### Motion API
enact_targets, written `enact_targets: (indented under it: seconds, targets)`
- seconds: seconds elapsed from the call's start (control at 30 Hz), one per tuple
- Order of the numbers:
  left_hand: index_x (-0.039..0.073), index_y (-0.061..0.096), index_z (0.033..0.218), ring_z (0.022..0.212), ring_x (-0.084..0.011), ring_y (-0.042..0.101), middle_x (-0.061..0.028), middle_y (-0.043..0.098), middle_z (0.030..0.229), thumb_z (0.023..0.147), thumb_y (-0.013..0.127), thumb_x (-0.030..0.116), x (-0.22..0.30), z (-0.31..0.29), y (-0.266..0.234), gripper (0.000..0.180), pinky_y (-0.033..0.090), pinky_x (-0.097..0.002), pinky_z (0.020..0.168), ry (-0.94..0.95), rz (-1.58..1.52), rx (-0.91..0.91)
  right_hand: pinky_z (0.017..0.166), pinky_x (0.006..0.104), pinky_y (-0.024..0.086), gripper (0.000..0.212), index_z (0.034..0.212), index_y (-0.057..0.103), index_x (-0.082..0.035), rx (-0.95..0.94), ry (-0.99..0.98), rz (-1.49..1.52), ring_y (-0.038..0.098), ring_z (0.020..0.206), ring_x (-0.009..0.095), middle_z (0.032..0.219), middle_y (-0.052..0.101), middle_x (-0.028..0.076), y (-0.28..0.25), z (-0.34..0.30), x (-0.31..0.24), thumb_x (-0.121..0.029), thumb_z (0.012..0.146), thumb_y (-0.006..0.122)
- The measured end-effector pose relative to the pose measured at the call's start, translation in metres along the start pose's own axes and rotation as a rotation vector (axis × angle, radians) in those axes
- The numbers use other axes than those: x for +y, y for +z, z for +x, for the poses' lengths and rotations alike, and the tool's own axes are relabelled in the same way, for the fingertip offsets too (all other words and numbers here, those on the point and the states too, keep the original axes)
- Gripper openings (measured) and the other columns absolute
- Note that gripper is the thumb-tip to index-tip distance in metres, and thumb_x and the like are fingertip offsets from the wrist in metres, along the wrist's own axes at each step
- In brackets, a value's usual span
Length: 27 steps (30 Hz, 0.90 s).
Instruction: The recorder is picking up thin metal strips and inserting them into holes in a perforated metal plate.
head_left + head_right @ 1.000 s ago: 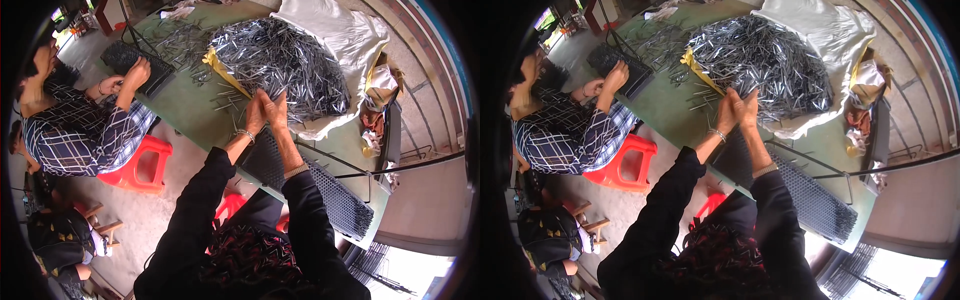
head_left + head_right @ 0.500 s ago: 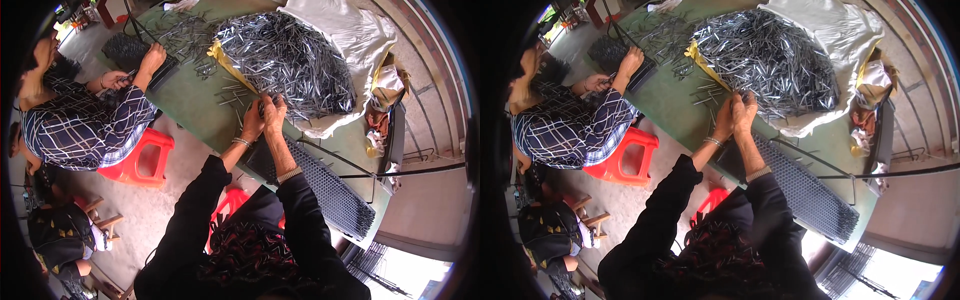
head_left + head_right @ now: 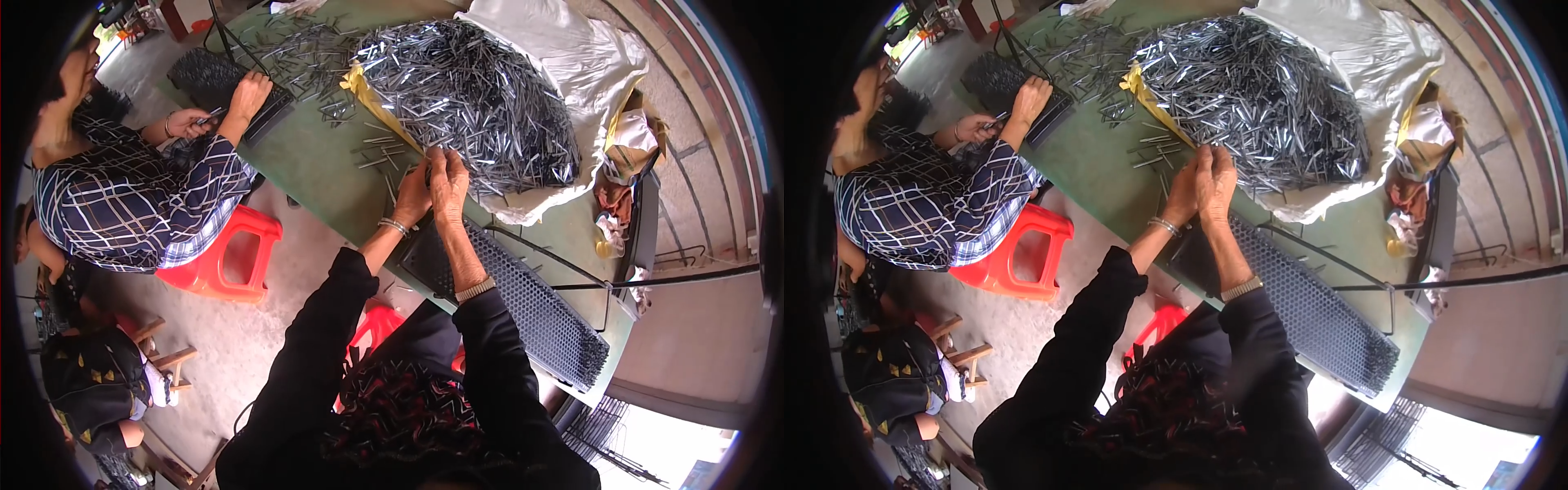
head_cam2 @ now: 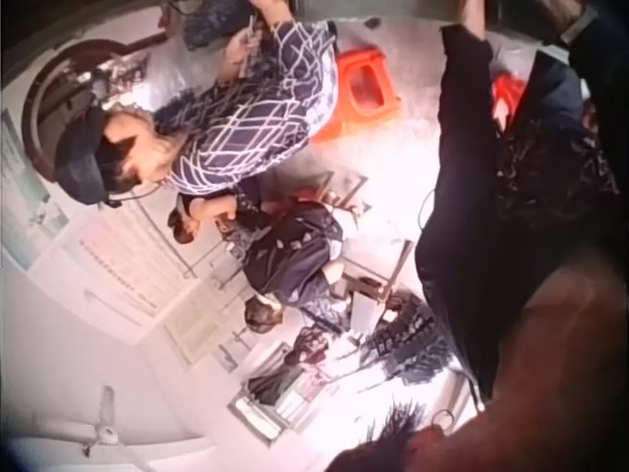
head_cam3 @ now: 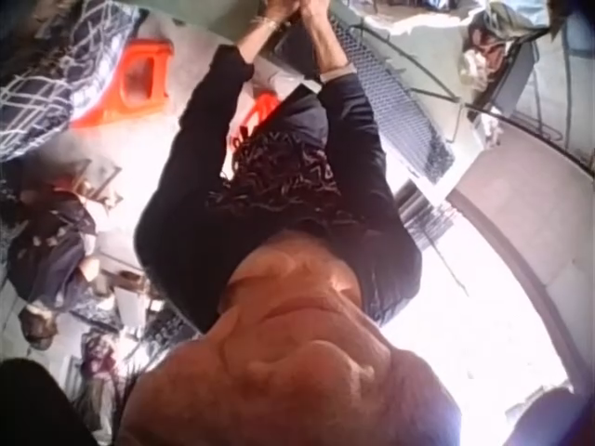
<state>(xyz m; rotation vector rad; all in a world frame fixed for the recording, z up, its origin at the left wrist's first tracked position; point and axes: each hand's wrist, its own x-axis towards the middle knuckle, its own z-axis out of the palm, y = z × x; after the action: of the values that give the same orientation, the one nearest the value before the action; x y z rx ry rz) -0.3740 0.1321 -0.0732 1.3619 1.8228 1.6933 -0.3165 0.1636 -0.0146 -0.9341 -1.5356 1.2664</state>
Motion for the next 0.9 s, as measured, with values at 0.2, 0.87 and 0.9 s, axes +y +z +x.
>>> enact_targets:
  seconds: [0.2, 0.87, 0.9]
  targets:
    - [0.004, 0.052, 0.114, 0.089, -0.0399, 0.063, -0.0212, 0.065, 0.090, 0.079, 0.069, 0.019, -0.012, -0.007, 0.003, 0.041, 0.049, -0.0406, 0.073, -0.060, 0.003, 0.005, 0.069, 0.0371, 0.045, 0.034, 0.090, 0.063, 0.001, -0.044, -0.116, -0.268, 0.054, 0.066, 0.029, 0.074, 0.062, 0.017, -0.003, -0.003, -0.003, -0.030, 0.096, 0.047]
    - [0.001, 0.064, 0.085, 0.064, -0.0264, 0.064, -0.0130, 0.065, 0.070, 0.079, 0.070, 0.024, 0.004, 0.009, -0.010, 0.024, 0.050, -0.0358, 0.064, -0.279, -0.043, 0.036, 0.064, 0.0357, 0.048, 0.038, 0.079, 0.062, 0.001, 0.192, -0.275, -0.243, 0.061, 0.061, 0.027, 0.070, 0.067, 0.013, -0.019, 0.040, -0.048, -0.021, 0.099, 0.039]
    - [0.001, 0.064, 0.085, 0.064, -0.0264, 0.064, -0.0130, 0.065, 0.070, 0.079, 0.070, 0.024, 0.001, 0.011, -0.012, 0.024, 0.050, -0.0358, 0.064, -0.280, -0.046, 0.035, 0.064, 0.0371, 0.048, 0.037, 0.079, 0.062, 0.001, 0.184, -0.273, -0.263, 0.062, 0.061, 0.028, 0.070, 0.067, 0.014, -0.022, 0.045, -0.050, -0.021, 0.099, 0.040]
